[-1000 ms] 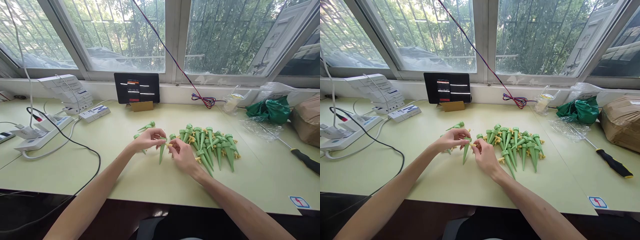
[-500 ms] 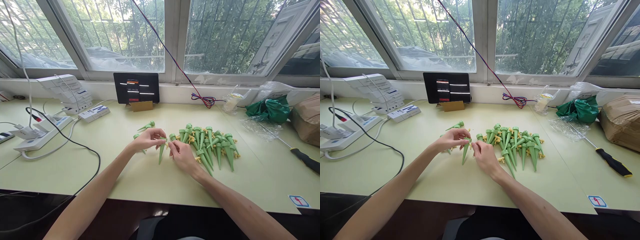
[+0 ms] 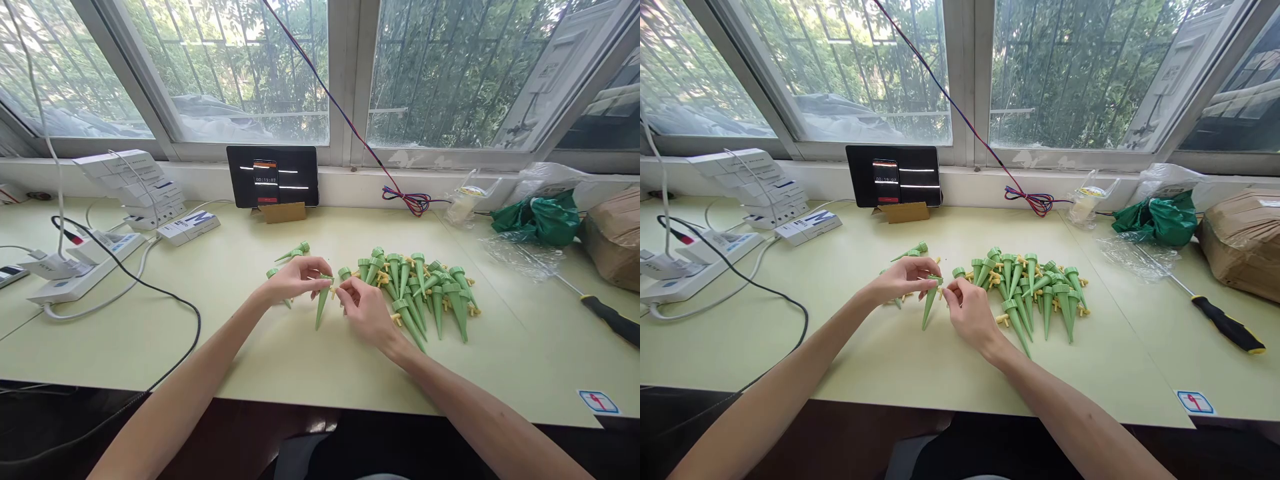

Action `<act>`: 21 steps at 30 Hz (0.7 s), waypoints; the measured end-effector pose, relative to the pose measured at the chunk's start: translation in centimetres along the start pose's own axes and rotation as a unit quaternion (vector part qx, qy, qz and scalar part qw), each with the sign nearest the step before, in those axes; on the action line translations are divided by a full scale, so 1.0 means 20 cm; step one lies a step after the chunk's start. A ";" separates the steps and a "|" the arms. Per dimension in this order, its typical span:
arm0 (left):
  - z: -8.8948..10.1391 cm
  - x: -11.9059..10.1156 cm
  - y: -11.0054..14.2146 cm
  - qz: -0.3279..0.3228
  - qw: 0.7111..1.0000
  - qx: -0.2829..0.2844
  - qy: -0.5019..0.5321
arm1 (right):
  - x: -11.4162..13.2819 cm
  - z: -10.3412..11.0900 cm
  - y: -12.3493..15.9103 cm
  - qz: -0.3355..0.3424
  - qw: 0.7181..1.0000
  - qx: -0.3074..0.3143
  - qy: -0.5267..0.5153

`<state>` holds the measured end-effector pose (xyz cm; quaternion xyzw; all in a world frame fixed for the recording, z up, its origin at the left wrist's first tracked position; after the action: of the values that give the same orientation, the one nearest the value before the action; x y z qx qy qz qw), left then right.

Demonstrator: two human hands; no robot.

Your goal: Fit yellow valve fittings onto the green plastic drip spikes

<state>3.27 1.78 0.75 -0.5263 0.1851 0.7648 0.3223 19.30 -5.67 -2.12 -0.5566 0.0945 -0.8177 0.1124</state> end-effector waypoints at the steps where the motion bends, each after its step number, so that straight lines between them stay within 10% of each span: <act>1: 0.00 0.00 0.00 0.000 1.000 0.004 0.000 | 0.00 0.00 0.00 -0.002 1.000 0.001 0.004; 21: 0.00 -0.02 0.00 -0.005 1.000 -0.016 -0.001 | -0.01 0.00 -0.01 0.003 1.000 -0.003 -0.021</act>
<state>3.35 1.64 1.07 -0.5311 0.1702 0.7668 0.3178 19.35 -5.53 -2.20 -0.5738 0.0963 -0.8051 0.1156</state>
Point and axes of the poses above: each hand's wrist, its own y-axis away from the middle knuckle, its own z-axis out of the back of the hand, x = y × z, the point moved 4 cm from there along -y, towards the middle knuckle
